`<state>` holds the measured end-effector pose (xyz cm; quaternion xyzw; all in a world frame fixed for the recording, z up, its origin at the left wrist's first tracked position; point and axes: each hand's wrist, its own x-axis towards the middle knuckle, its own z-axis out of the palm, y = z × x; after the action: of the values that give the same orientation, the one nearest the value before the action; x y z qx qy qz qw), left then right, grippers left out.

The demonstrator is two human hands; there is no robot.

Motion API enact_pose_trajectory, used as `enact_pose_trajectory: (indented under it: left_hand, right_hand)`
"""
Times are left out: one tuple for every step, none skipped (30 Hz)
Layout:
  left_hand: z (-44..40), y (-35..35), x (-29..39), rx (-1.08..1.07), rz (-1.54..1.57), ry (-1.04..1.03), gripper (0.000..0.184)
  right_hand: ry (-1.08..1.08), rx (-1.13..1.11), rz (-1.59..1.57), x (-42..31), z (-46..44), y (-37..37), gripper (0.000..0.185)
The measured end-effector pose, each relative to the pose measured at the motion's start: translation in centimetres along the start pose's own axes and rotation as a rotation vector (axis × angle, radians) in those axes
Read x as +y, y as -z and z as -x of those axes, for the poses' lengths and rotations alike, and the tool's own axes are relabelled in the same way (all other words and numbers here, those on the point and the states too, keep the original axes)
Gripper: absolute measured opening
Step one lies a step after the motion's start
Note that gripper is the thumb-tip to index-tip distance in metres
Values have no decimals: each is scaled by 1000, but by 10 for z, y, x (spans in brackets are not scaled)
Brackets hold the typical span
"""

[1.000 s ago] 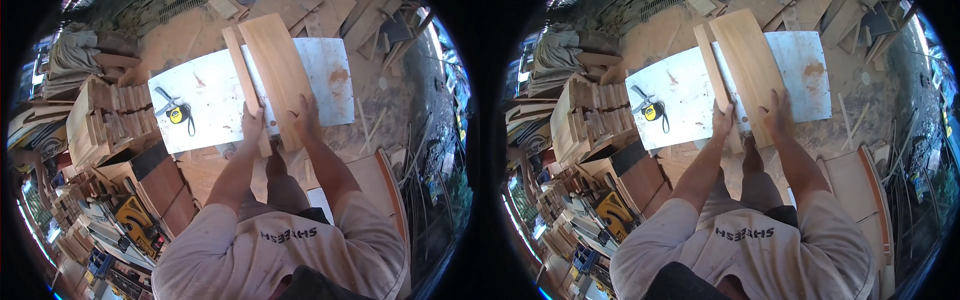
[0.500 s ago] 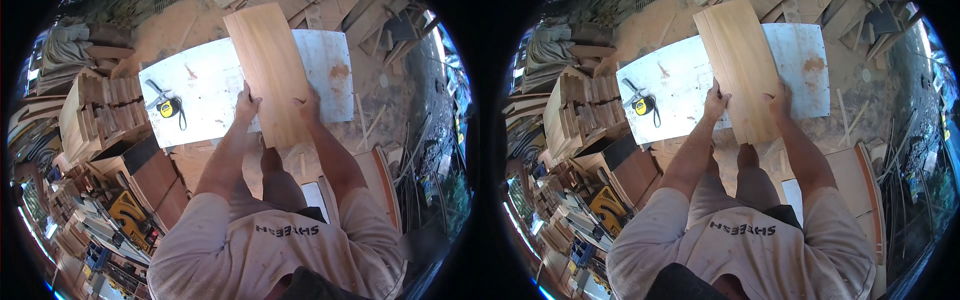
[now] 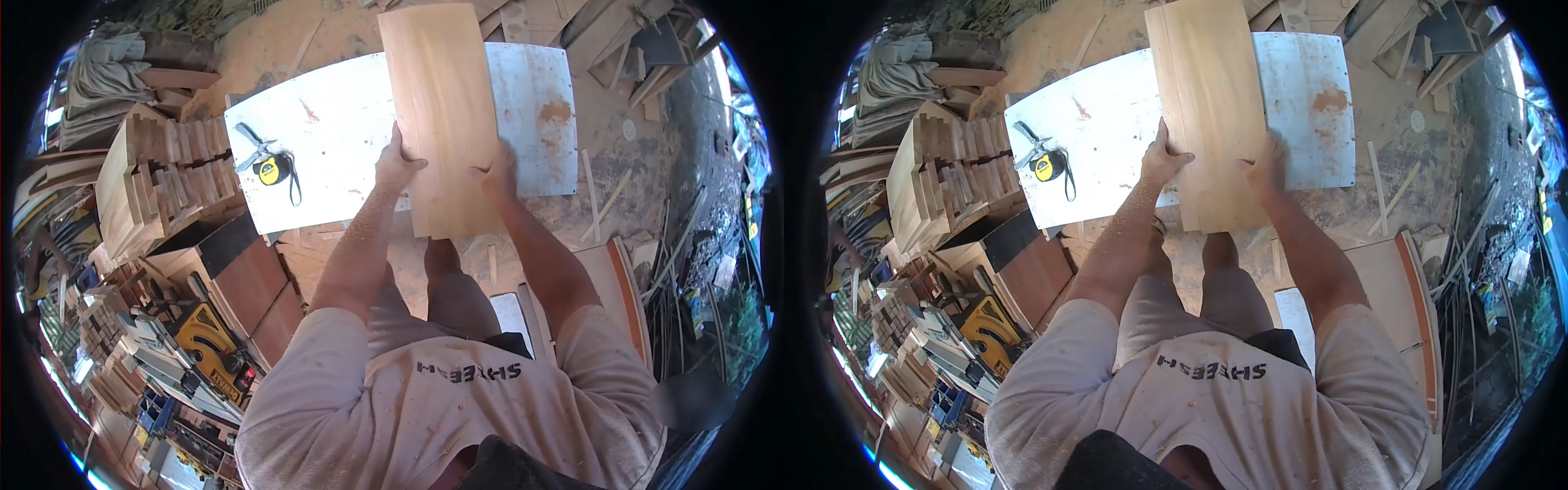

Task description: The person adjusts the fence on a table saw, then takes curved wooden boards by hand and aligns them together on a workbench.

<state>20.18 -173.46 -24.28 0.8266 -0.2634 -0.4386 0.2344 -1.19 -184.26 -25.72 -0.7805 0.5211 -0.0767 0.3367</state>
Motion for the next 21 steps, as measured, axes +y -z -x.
enact_pose_trajectory:
  left_hand:
    - [-1, 3, 0, -46, -1, 6, 111]
    - [-2, 2, -2, -46, -2, 8, 111]
    - [-3, 1, -5, -27, -35, -38, 111]
    - [-3, 0, -9, -9, -69, -85, 111]
    - [-5, 0, -11, -6, -71, -88, 111]
    - [-4, 1, -8, -17, -67, -63, 110]
    - [-1, 0, -5, -30, -60, -37, 109]
    - [2, -3, -1, -28, -60, -39, 109]
    - [6, -7, 4, -39, -22, -15, 109]
    - [7, -14, 7, -51, 18, 10, 109]
    - [3, -26, 4, -50, -7, -3, 109]
    - [3, -33, 10, -59, -4, -3, 109]
    - [5, -40, 18, -61, -6, 6, 109]
    - [5, -46, 27, -59, -7, 13, 109]
    - [4, -54, 34, -42, -6, -13, 110]
    - [3, -60, 41, -52, -3, -17, 110]
    - [0, -67, 48, -93, -12, -36, 109]
    - [-4, -75, 53, -136, -22, -55, 108]
    - [-12, -83, 53, -148, -20, -64, 108]
    - [-23, -91, 54, -229, 172, -167, 109]
    - [-31, -102, 51, -313, 365, -263, 111]
  right_hand:
    - [0, -2, -1, -3, 6, 0, 79]
    - [-12, 26, -15, -6, 12, -1, 77]
    - [-26, 52, -29, -7, 18, -1, 75]
    - [-28, 50, -31, -8, 22, 0, 75]
    - [-23, 50, -70, -9, 22, 2, 72]
    - [-17, 52, -110, -8, 20, 3, 69]
    - [-16, 55, -110, -5, 18, 5, 69]
    - [-46, 30, -142, -2, 15, 8, 67]
    - [-76, 3, -173, 2, 12, 12, 65]
    - [-74, 3, -171, 4, 9, 19, 65]
    - [-108, 1, -185, 6, 5, 27, 64]
    - [-148, -2, -197, 11, 5, 34, 62]
    - [-155, 0, -192, 18, 5, 39, 62]
    - [-139, 17, -142, 26, 2, 45, 64]
    - [-126, 33, -91, 31, 1, 51, 66]
    - [-134, 37, -83, 37, 0, 57, 66]
    - [-129, 48, -85, 44, -2, 64, 67]
    - [-127, 60, -86, 53, -4, 71, 68]
    - [-136, 69, -79, 66, -7, 77, 68]
    - [-122, 69, -58, 78, -12, 83, 69]
    - [-112, 64, -38, 90, -13, 88, 70]
